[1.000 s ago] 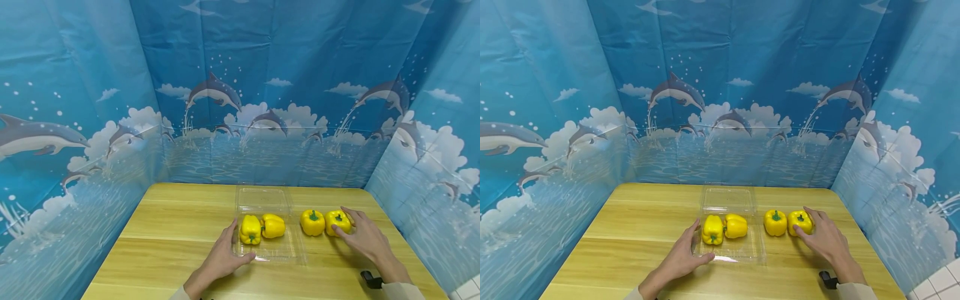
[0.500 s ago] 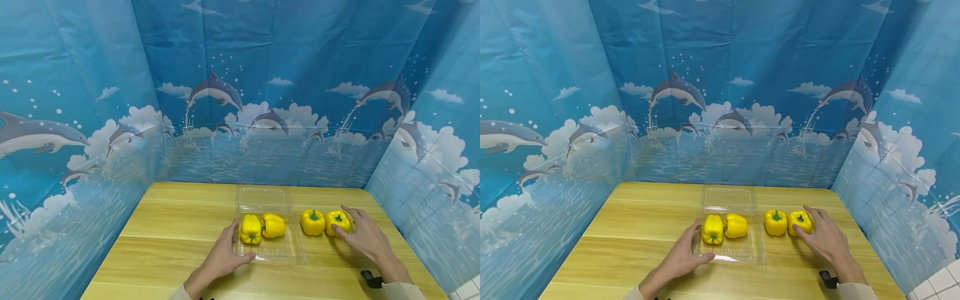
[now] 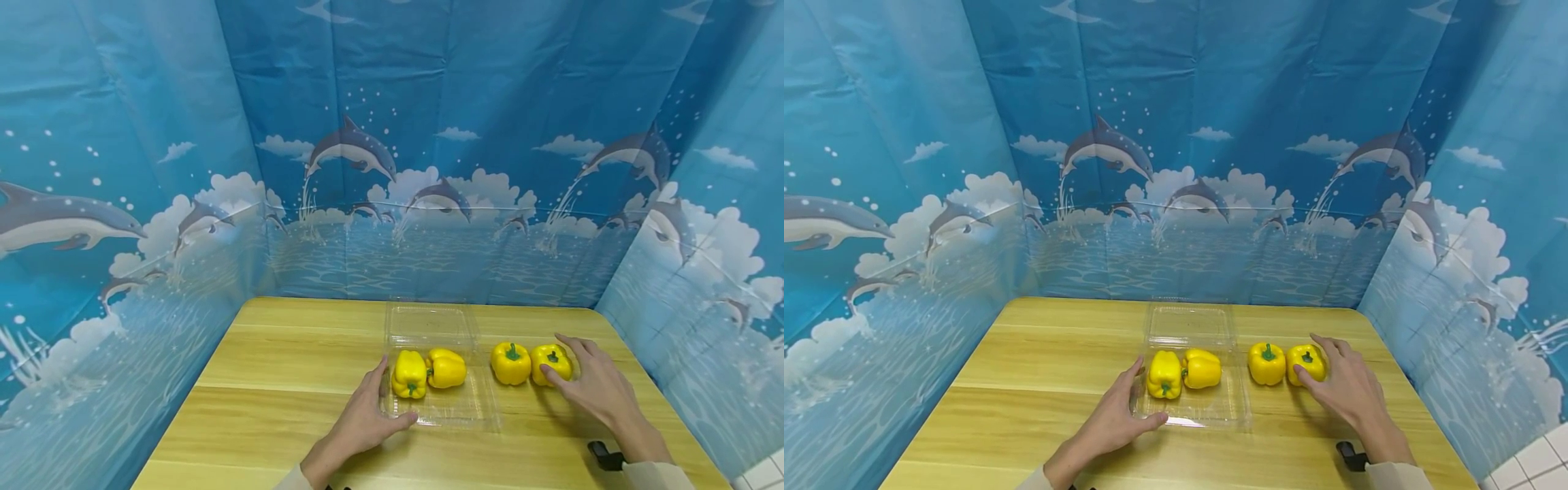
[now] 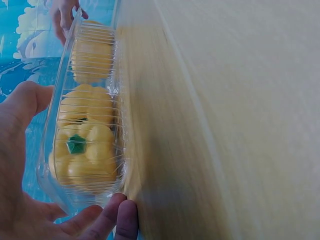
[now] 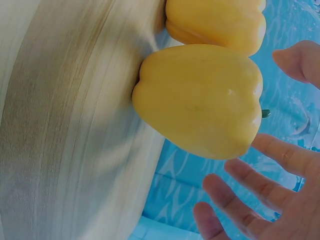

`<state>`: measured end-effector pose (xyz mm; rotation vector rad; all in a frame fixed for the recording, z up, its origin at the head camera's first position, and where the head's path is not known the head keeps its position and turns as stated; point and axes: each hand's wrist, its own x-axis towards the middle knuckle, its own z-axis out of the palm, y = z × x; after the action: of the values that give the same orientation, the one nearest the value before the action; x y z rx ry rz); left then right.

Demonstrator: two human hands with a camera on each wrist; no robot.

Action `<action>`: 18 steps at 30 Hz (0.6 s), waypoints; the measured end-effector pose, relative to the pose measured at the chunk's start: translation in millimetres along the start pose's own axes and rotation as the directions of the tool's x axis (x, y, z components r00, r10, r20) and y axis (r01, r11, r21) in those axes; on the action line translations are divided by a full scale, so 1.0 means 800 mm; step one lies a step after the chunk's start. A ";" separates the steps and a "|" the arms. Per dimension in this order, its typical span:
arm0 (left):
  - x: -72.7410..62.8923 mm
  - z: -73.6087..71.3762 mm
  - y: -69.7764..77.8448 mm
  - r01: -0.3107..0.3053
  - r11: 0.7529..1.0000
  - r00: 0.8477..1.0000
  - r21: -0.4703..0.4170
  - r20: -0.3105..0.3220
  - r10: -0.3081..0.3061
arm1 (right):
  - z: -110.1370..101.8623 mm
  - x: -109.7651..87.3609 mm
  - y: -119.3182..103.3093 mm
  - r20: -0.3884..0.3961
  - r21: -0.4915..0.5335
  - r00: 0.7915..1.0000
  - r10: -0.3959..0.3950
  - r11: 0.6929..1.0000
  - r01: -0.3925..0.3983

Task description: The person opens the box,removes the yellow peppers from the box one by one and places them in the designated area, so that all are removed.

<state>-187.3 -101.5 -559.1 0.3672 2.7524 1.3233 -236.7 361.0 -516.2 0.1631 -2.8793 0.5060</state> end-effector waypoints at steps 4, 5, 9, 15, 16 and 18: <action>0.002 0.001 -0.001 0.007 1.000 1.000 -0.007 0.003 -0.007 | 0.000 -0.002 -0.003 -0.030 0.000 0.999 -0.021 1.000 0.021; 0.002 0.001 -0.001 0.010 1.000 1.000 -0.007 0.004 -0.010 | 0.000 -0.003 -0.004 -0.032 -0.001 0.999 -0.027 1.000 0.027; 0.001 0.002 -0.002 0.008 1.000 1.000 -0.011 0.004 -0.008 | -0.001 -0.006 -0.007 -0.047 -0.002 0.998 -0.039 0.999 0.039; 0.000 0.001 -0.001 0.002 1.000 1.000 -0.010 -0.002 -0.002 | -0.004 -0.008 -0.014 -0.055 -0.012 0.997 -0.049 0.999 0.048; 0.000 0.001 -0.001 0.000 1.000 1.000 -0.008 -0.004 0.000 | -0.005 -0.008 -0.015 -0.057 -0.014 0.997 -0.051 0.999 0.051; 0.000 0.001 -0.001 -0.004 1.000 1.000 -0.004 -0.006 0.004 | -0.006 -0.009 -0.017 -0.060 -0.019 0.996 -0.058 0.998 0.057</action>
<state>-187.3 -101.5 -560.1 0.3693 2.7550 1.3338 -227.0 350.1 -509.1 0.2238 -2.8101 0.4671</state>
